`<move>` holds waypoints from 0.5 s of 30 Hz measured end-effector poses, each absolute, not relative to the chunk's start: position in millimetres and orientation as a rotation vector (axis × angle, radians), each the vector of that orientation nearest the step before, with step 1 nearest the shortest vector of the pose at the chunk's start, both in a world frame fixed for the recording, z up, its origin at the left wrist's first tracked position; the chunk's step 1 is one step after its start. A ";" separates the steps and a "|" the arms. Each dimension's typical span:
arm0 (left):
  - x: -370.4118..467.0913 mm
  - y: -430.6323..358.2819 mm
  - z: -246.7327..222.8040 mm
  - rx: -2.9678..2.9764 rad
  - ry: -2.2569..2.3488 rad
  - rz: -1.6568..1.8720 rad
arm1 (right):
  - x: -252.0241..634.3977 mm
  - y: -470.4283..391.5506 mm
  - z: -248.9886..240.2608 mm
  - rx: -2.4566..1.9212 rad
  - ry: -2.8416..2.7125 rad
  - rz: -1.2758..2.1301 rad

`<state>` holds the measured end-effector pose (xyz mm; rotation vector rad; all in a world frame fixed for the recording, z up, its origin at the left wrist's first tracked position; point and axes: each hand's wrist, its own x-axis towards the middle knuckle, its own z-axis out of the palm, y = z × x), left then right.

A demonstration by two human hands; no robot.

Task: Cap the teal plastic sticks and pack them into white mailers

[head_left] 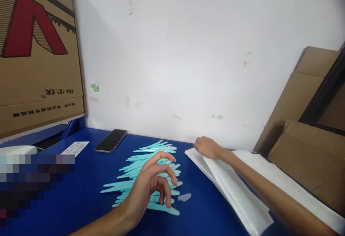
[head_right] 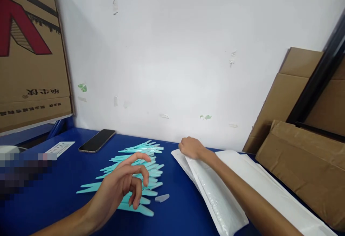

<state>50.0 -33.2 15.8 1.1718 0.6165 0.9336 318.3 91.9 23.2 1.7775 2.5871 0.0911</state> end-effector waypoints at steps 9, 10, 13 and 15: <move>48.8 -32.7 15.4 1.143 0.582 0.929 | 305.5 73.7 0.3 1.510 2.787 0.268; 48.6 -33.1 15.5 1.136 0.585 0.926 | 306.9 72.6 1.5 1.501 2.813 0.272; 48.4 -33.5 14.9 1.126 0.596 0.917 | 310.3 71.0 3.4 1.521 2.857 0.263; 48.6 -33.2 14.0 1.127 0.594 0.906 | 312.0 70.3 3.4 1.582 2.855 0.248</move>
